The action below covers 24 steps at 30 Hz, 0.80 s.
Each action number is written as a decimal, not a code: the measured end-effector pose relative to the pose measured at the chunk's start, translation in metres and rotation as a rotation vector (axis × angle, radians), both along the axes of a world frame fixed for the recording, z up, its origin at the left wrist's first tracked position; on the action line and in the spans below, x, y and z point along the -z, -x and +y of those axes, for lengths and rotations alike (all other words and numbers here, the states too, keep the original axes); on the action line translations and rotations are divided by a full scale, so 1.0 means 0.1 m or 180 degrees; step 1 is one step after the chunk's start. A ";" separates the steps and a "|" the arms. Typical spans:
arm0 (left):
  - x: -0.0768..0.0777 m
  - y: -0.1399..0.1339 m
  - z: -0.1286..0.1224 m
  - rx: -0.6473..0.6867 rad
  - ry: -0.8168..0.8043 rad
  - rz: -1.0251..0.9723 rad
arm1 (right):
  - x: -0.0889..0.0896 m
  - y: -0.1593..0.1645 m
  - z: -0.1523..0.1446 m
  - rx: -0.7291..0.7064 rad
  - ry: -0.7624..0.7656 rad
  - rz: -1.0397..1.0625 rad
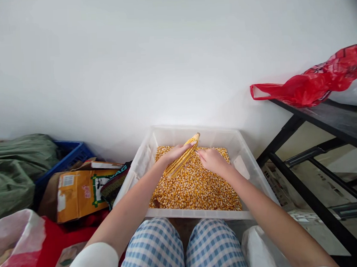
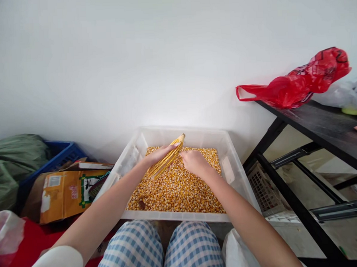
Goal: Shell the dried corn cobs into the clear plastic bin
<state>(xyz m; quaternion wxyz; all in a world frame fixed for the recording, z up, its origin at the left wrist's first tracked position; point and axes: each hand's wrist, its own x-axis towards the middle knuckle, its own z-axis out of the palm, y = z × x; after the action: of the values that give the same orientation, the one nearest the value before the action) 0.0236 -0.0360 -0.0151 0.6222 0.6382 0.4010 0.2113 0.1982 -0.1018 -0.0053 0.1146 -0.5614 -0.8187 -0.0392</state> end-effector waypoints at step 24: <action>-0.08 0.28 0.23 0.0119 -0.0499 0.0750 | -0.06 -0.02 -0.03 -0.0821 0.0796 0.1143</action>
<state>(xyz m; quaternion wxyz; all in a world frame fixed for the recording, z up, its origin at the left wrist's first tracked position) -0.0046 -0.0126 -0.0073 0.5229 0.7126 0.4416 0.1539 0.2002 -0.1045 0.0004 0.1918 -0.4601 -0.8485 0.1776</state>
